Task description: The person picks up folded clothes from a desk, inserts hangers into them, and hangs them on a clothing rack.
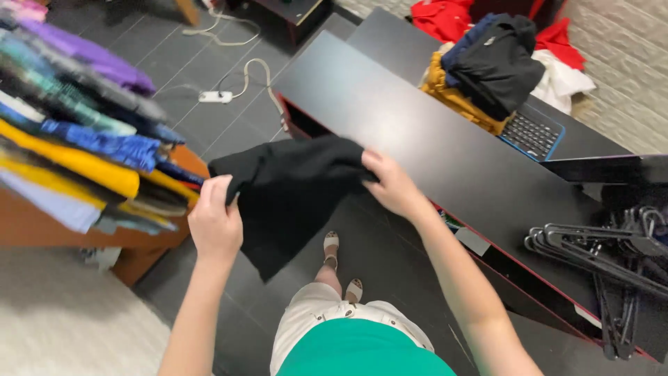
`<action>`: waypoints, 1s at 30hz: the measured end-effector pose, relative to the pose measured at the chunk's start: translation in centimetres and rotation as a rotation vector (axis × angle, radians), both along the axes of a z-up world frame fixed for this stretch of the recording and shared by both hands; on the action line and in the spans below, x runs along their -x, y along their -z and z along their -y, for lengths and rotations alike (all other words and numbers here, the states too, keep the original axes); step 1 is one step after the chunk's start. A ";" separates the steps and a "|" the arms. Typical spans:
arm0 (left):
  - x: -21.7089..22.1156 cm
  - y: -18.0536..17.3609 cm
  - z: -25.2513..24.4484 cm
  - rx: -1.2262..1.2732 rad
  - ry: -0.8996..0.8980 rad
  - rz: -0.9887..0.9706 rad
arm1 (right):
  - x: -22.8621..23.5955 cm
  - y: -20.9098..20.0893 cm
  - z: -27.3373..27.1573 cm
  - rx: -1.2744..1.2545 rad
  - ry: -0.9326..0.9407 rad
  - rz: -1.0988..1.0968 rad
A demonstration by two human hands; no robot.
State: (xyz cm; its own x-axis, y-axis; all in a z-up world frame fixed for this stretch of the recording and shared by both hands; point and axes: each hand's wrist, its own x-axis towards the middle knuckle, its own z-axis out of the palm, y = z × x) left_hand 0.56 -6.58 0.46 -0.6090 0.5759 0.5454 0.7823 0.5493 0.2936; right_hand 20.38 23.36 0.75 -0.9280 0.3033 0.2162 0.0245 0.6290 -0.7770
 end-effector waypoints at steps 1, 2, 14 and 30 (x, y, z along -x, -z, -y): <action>-0.3 -1.5 0.9 0.002 -0.024 0.000 | 0.2 -0.5 0.1 0.002 -0.024 0.000; -0.3 -3.0 1.4 -0.118 0.036 0.037 | 0.6 -1.2 0.0 -0.092 -0.031 -0.041; 4.0 -7.9 4.7 -0.056 0.070 0.135 | 5.6 -3.0 2.5 -0.346 -0.029 -0.086; -1.8 -10.5 -0.9 -0.378 0.349 1.296 | 6.2 -8.4 10.4 0.032 0.012 -0.210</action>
